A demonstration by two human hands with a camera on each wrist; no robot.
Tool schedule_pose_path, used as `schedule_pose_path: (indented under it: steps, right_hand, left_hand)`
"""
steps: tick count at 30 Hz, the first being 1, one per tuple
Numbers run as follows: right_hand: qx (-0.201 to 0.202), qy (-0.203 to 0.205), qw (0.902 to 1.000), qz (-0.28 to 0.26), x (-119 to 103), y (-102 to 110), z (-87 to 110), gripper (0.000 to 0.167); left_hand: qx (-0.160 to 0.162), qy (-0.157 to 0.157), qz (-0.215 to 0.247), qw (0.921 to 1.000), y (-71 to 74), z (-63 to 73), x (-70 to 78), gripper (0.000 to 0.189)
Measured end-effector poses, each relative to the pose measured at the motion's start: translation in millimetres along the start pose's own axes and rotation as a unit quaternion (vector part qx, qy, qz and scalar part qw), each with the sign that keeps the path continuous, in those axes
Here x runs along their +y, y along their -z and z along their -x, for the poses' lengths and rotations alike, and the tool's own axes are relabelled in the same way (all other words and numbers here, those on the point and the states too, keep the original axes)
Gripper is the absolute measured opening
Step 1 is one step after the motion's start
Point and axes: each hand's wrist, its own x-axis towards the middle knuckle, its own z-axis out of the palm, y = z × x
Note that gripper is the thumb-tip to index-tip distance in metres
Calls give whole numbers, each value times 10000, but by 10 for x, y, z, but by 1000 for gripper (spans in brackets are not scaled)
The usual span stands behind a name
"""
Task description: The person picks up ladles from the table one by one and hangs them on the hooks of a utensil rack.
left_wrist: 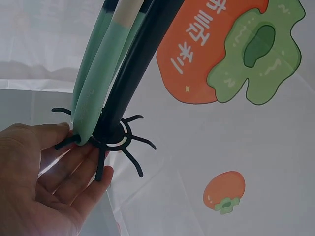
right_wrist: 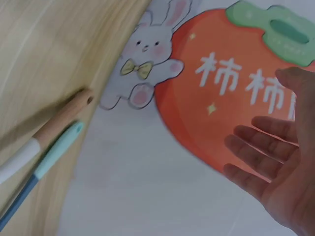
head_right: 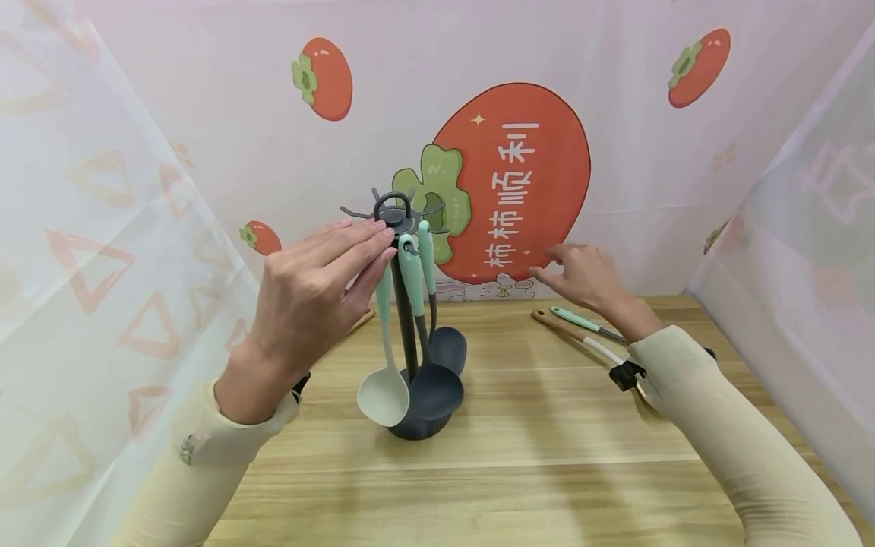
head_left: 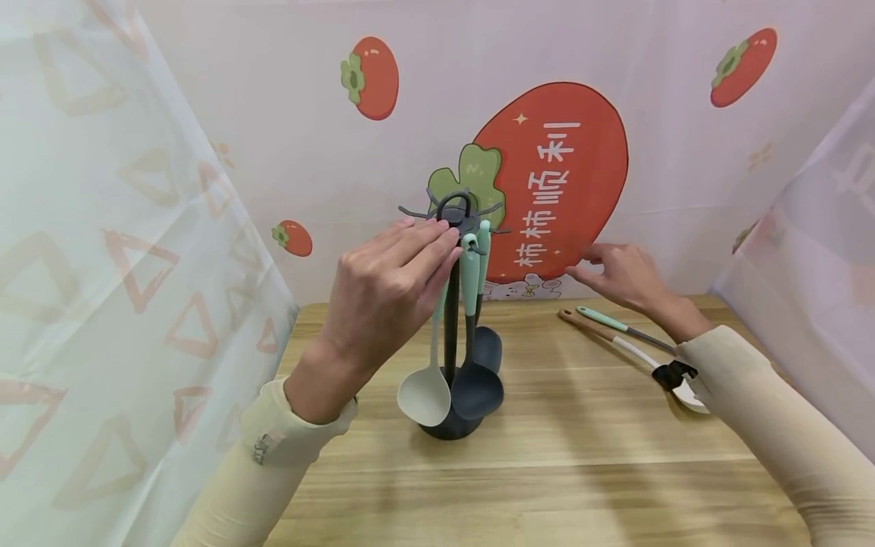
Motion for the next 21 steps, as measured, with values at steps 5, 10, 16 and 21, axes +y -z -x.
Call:
schedule_pose_path:
  steps: [5, 10, 16, 21]
  right_hand:
    - [-343, -265, 9989, 200, 152, -28, 11, 48]
    - [-594, -465, 9967, 295, 279, -43, 38, 50]
    - [-838, -593, 9942, 333, 449, -73, 80, 52]
    - [-1289, -641, 9888, 400, 583, -89, 121, 53]
  left_hand:
    - [-23, 82, 83, 9999, 8, 8, -8, 21]
    - [30, 115, 189, 9998, -2, 26, -34, 19]
    - [66, 87, 385, 9992, 4, 25, -77, 17]
    - [27, 94, 471, 9988, 18, 18, -104, 16]
